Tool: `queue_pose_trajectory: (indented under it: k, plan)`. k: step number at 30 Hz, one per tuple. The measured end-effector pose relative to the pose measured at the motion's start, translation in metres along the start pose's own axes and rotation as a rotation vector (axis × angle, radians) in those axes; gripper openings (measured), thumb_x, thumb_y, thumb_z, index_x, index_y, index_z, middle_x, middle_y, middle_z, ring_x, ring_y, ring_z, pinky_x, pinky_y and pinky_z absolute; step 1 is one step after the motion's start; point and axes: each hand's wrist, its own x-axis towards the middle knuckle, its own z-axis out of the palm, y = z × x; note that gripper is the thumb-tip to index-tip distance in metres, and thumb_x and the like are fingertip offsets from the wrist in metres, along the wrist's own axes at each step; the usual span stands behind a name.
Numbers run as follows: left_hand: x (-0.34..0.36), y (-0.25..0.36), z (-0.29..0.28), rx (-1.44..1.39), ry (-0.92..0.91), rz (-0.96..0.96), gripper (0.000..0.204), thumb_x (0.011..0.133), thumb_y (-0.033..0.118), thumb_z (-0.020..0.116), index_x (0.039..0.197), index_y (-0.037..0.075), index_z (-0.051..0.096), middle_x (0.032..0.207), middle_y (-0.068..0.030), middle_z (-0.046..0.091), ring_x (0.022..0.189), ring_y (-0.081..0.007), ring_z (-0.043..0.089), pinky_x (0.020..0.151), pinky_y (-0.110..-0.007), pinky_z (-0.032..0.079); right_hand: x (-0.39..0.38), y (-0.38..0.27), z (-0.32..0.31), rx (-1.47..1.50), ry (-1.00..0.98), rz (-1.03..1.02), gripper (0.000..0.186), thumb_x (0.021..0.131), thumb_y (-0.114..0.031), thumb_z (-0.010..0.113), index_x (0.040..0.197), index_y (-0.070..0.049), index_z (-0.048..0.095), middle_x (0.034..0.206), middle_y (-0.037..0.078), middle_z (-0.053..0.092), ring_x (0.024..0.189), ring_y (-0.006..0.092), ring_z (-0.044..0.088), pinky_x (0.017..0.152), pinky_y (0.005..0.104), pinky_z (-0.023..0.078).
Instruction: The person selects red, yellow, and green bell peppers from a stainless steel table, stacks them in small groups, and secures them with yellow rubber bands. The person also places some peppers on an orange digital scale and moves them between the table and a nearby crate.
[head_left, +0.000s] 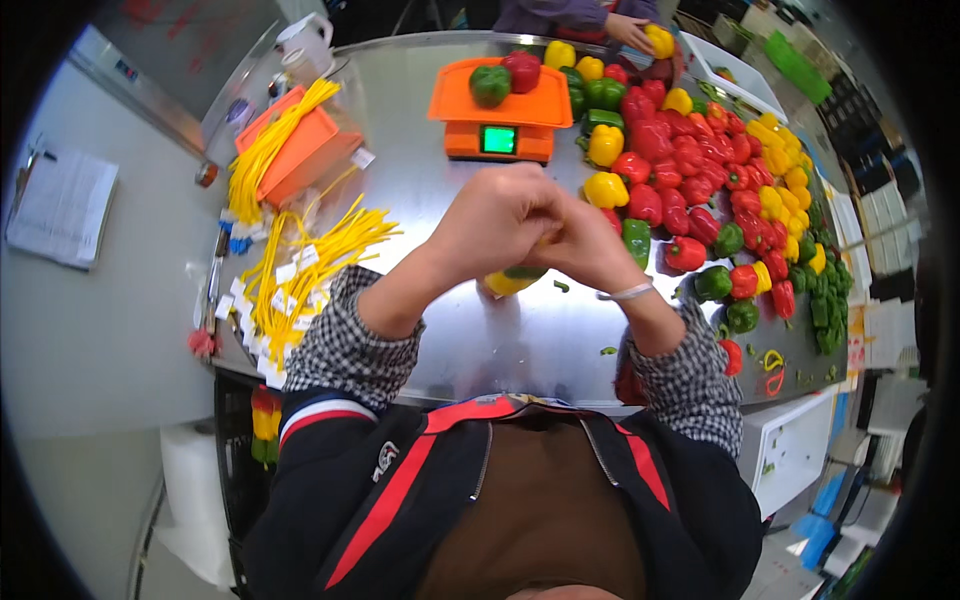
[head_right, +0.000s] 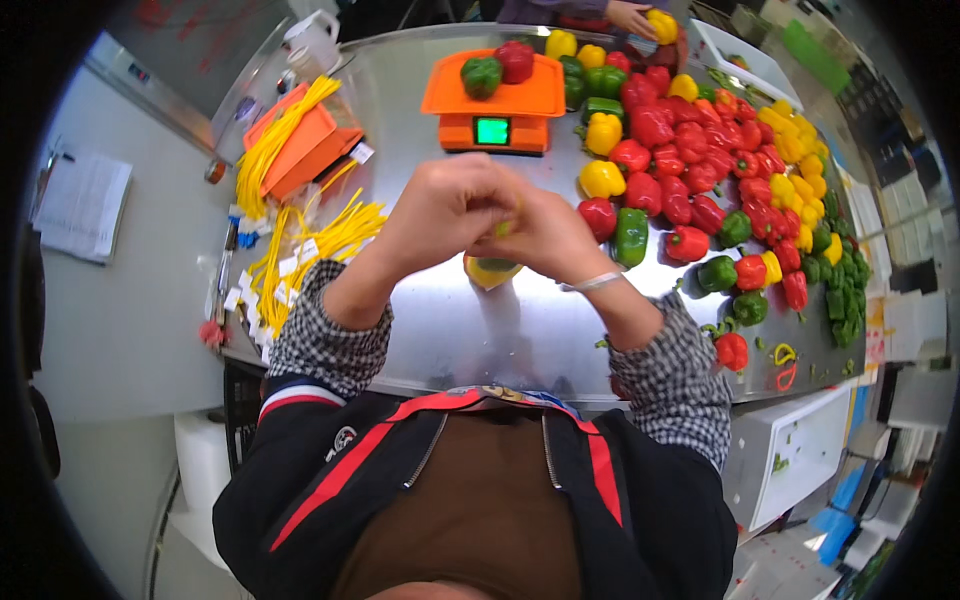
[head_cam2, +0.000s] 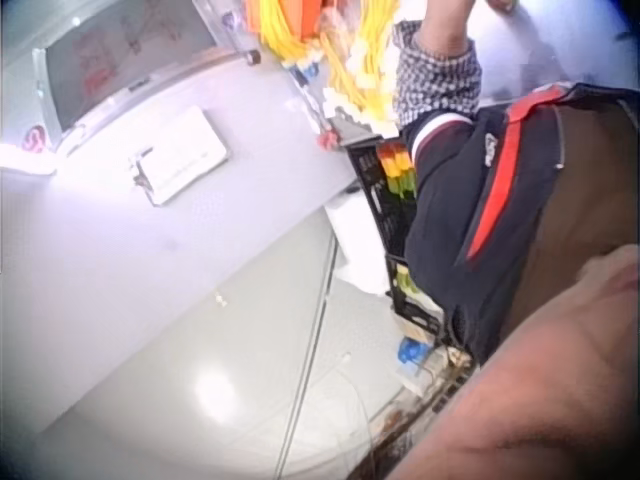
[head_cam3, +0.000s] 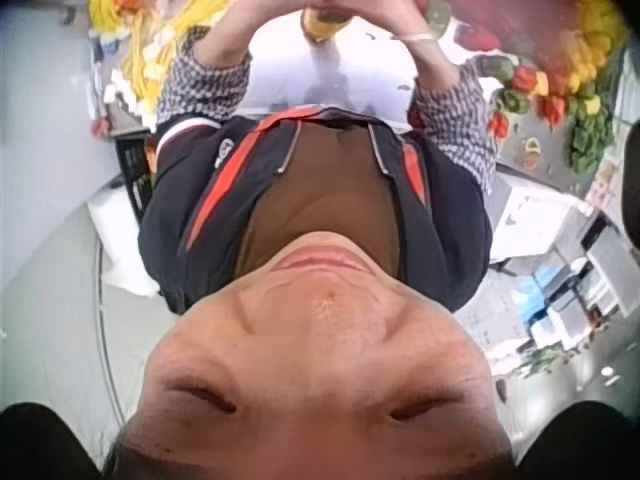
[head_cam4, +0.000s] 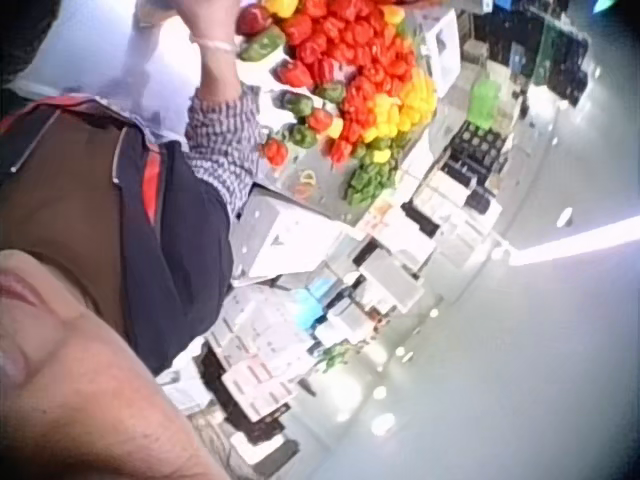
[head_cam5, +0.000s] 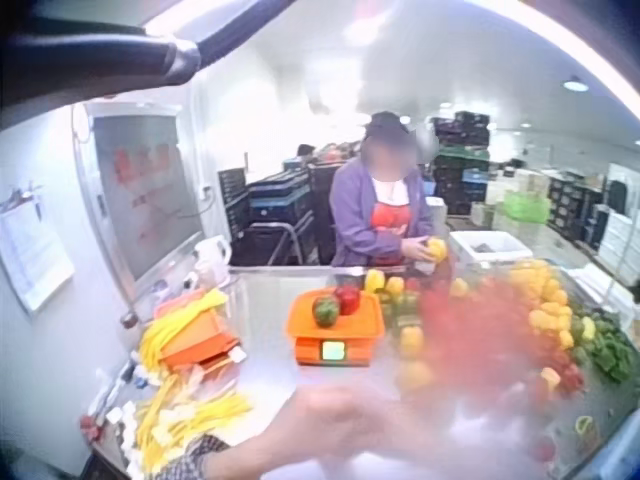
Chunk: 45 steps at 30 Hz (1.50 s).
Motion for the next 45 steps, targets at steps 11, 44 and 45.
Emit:
queue_pose_trajectory:
  k: [11, 44, 45]
  plan:
    - [-0.040, -0.025, -0.005, -0.335, -0.308, -0.286, 0.048, 0.069, 0.007, 0.080, 0.114, 0.005, 0.063, 0.081, -0.0060, 0.060, 0.072, -0.0120, 0.058, 0.062, -0.028, 0.048, 0.009, -0.052, -0.024, 0.012, -0.113, -0.377, 0.012, 0.091, -0.009, 0.063, 0.093, 0.001, 0.068, 0.065, 0.002, 0.063, 0.060, 0.0114, 0.061, 0.055, 0.0266, 0.050]
    - [-0.093, 0.014, -0.002, 0.317, 0.140, -0.361, 0.053, 0.068, 0.019, 0.086, 0.110, 0.003, 0.059, 0.096, -0.0116, 0.062, 0.086, -0.0243, 0.062, 0.073, -0.034, 0.050, 0.001, -0.038, 0.011, -0.706, -0.076, -0.568, 0.020, 0.081, -0.025, 0.065, 0.078, -0.007, 0.060, 0.066, 0.009, 0.063, 0.062, 0.0261, 0.067, 0.049, 0.0343, 0.051]
    - [-0.087, 0.008, -0.001, 0.161, 0.088, -0.334, 0.052, 0.069, 0.018, 0.085, 0.112, 0.002, 0.059, 0.098, -0.0120, 0.062, 0.088, -0.0247, 0.062, 0.075, -0.034, 0.050, 0.000, -0.041, 0.013, -0.718, -0.102, -0.588, 0.020, 0.081, -0.026, 0.065, 0.078, -0.007, 0.061, 0.066, 0.009, 0.063, 0.061, 0.0256, 0.066, 0.048, 0.0337, 0.050]
